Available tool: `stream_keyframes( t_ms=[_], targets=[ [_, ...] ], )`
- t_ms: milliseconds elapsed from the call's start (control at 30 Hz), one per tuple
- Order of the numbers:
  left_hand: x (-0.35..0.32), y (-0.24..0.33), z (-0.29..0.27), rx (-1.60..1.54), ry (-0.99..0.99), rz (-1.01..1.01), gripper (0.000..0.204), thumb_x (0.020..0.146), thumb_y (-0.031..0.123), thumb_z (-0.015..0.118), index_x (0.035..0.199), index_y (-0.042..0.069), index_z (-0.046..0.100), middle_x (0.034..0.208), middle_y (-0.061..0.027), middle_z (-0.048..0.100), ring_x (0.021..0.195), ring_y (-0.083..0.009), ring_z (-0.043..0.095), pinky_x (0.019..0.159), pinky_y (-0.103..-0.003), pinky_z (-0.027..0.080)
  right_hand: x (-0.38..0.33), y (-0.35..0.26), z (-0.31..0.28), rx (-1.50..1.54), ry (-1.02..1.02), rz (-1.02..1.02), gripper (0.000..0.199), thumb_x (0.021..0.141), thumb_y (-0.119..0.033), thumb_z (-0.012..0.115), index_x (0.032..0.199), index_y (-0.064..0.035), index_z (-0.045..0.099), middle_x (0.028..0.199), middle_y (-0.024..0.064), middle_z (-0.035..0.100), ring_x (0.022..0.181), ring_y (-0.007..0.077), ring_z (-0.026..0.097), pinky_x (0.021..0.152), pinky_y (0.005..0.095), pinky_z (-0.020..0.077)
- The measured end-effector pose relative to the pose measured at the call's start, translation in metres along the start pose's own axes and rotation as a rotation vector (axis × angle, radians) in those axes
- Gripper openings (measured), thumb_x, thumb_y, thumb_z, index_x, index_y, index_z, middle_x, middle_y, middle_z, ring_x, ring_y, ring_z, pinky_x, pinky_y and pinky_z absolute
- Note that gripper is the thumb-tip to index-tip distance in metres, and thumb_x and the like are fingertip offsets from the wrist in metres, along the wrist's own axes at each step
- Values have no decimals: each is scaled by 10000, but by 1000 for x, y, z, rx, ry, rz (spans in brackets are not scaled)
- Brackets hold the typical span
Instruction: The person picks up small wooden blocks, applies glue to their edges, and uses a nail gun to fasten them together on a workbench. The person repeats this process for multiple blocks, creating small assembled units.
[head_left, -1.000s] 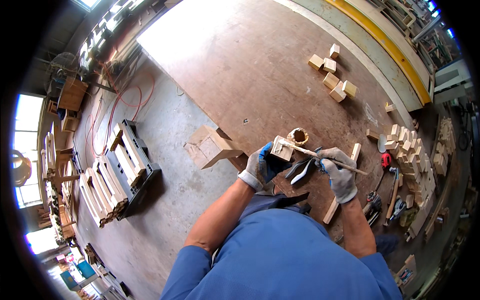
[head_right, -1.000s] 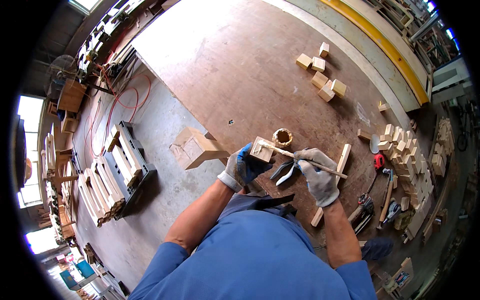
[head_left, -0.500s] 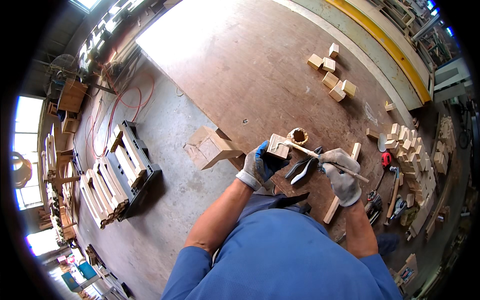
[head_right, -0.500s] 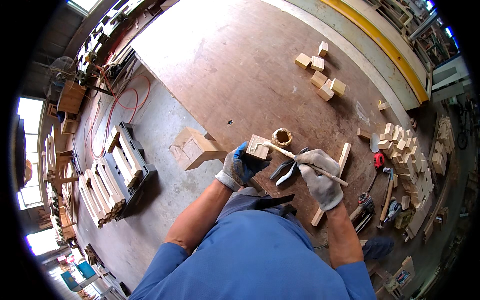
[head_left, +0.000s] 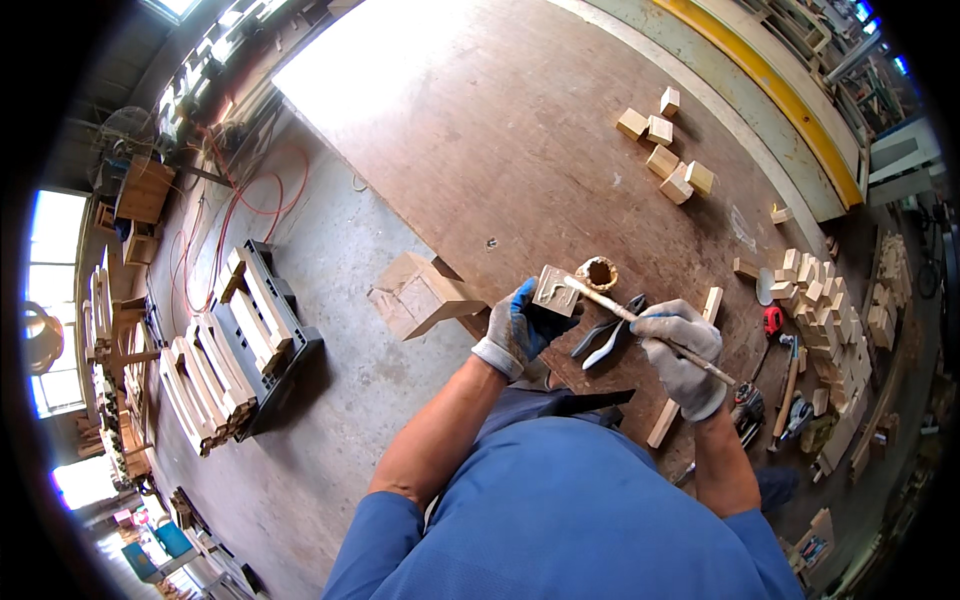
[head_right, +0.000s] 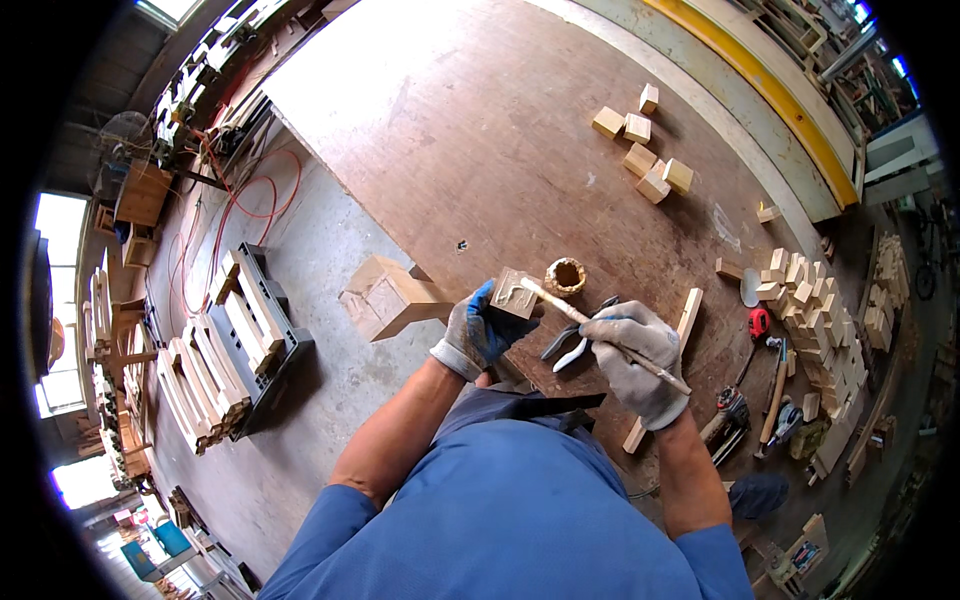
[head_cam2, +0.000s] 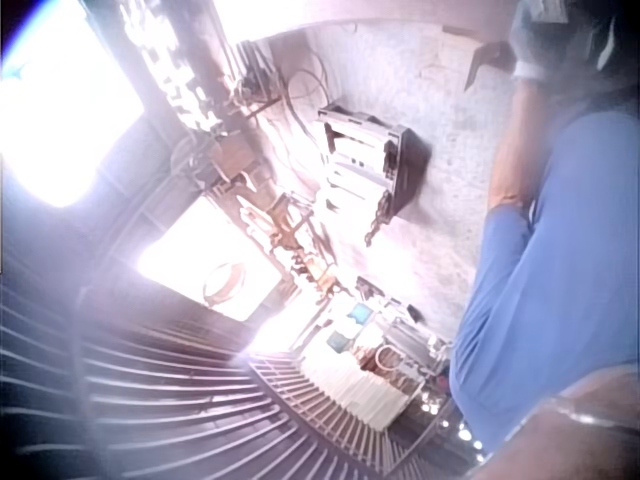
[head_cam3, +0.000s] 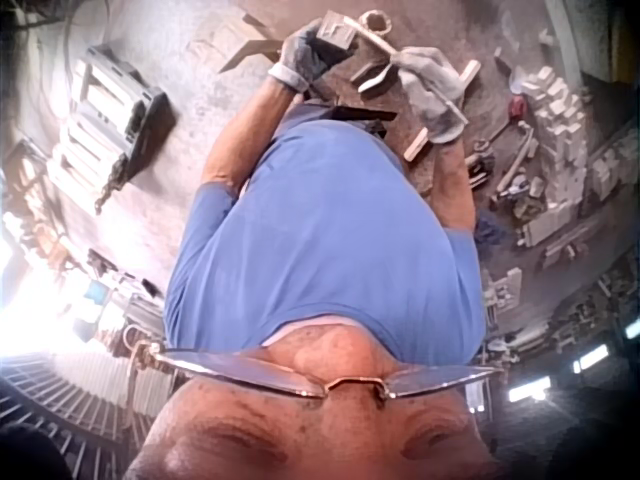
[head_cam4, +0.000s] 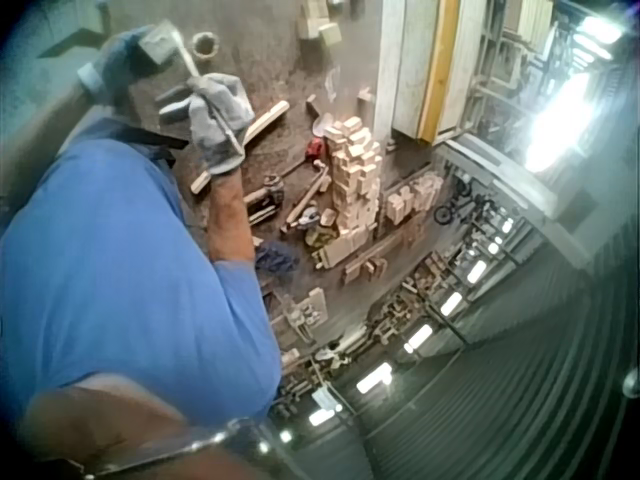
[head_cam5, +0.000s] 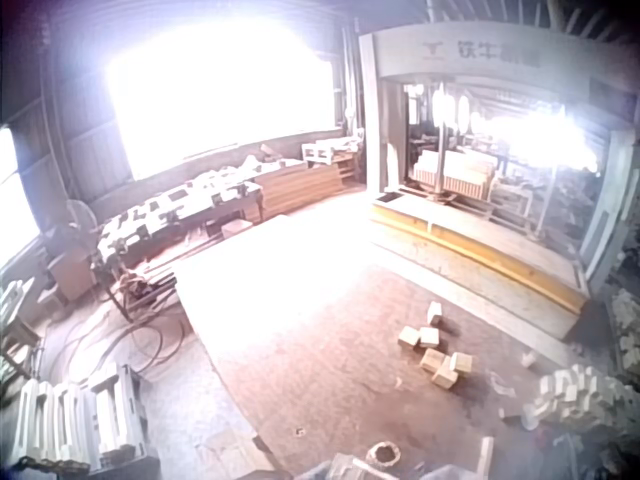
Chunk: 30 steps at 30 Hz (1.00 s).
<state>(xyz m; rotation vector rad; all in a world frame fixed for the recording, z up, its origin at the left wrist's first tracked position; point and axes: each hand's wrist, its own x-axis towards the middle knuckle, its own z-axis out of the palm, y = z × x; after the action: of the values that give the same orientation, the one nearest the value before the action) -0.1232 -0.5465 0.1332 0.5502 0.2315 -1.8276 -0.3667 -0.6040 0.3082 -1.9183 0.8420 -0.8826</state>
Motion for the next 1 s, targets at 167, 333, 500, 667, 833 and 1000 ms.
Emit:
stream_keyframes(
  t_ms=[167,333,500,667,833,1000],
  targets=[
    [-1,-2,4,41,53,-16,537,1101,397,498,1437,-17,554,1377,-239,650,1239,-418,655,1077,-590,532,2,2,5,-19,-74,-18,183,829,79,654,954,5,765,985,146,713,853,231,724,752,326,584],
    [3,-4,1,-41,27,-3,520,1101,390,503,1424,-12,565,1376,-231,651,1263,-399,641,1097,-574,522,0,4,3,-36,-202,-68,199,821,80,661,955,-16,772,980,137,712,860,248,727,773,337,588],
    [2,-4,0,-16,42,24,489,1099,376,509,1396,-5,585,1370,-218,657,1245,-381,652,1093,-568,528,5,-4,-2,-80,-102,-42,219,803,86,672,953,-35,775,976,141,710,868,267,727,780,351,594],
    [1,-3,7,-18,61,6,473,1101,368,501,1387,2,590,1348,-208,669,1223,-373,660,1065,-567,549,-2,3,5,-182,-213,-164,294,778,75,705,989,-112,788,1013,137,692,881,291,714,756,371,597],
    [0,-4,13,-14,93,36,490,1106,387,476,1387,0,585,1324,-203,679,1192,-369,678,1047,-556,564,-2,0,-3,-226,-266,-211,357,764,98,681,997,-149,791,1098,150,678,917,306,718,768,374,597],
    [3,-6,12,-27,68,31,506,1106,406,473,1392,3,581,1320,-207,680,1175,-374,686,1031,-557,574,-4,0,3,-229,-276,-187,334,755,76,694,985,-150,780,1087,152,683,905,326,724,771,406,609]
  ],
)
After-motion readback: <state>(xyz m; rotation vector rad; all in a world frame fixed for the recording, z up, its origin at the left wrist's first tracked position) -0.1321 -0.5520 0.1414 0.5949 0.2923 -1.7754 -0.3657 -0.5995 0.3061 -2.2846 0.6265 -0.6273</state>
